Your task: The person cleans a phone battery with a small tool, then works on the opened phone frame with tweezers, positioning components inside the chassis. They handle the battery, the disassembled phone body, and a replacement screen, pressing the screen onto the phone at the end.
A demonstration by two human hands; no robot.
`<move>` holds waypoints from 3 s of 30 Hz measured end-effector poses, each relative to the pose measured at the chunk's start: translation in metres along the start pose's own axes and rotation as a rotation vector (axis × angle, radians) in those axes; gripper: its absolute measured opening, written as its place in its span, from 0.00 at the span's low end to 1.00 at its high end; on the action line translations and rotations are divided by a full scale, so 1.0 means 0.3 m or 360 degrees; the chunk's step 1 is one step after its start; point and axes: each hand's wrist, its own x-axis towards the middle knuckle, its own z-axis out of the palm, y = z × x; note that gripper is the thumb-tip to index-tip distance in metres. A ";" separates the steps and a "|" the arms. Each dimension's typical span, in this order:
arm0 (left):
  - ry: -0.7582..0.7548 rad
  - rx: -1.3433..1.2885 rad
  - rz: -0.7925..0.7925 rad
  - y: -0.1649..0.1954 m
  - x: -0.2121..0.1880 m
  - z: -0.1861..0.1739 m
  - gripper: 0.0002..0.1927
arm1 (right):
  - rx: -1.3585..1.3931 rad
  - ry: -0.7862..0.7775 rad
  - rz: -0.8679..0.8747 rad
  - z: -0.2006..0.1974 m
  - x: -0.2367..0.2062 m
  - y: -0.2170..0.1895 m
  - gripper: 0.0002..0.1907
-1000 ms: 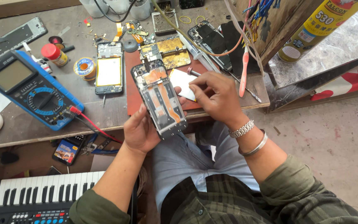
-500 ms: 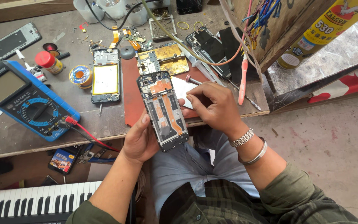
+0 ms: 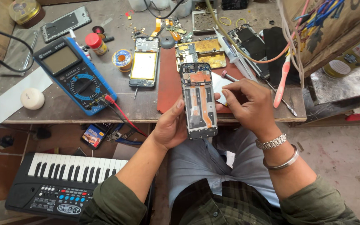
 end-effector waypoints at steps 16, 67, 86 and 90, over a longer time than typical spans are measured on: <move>0.0063 -0.0055 -0.0037 -0.004 -0.004 -0.016 0.38 | 0.0089 0.0341 0.0070 -0.227 -0.092 0.077 0.11; 0.0460 0.0825 0.0131 -0.009 0.030 0.062 0.38 | -0.0196 0.0857 -0.0105 -0.234 -0.062 0.089 0.06; -0.0616 0.0803 -0.0374 -0.767 0.905 0.465 0.33 | 0.0337 0.1798 0.0124 -0.929 -0.422 0.607 0.07; -0.0413 0.0785 -0.0218 -0.916 1.162 0.471 0.31 | 0.0056 0.1806 0.0210 -1.192 -0.368 0.712 0.06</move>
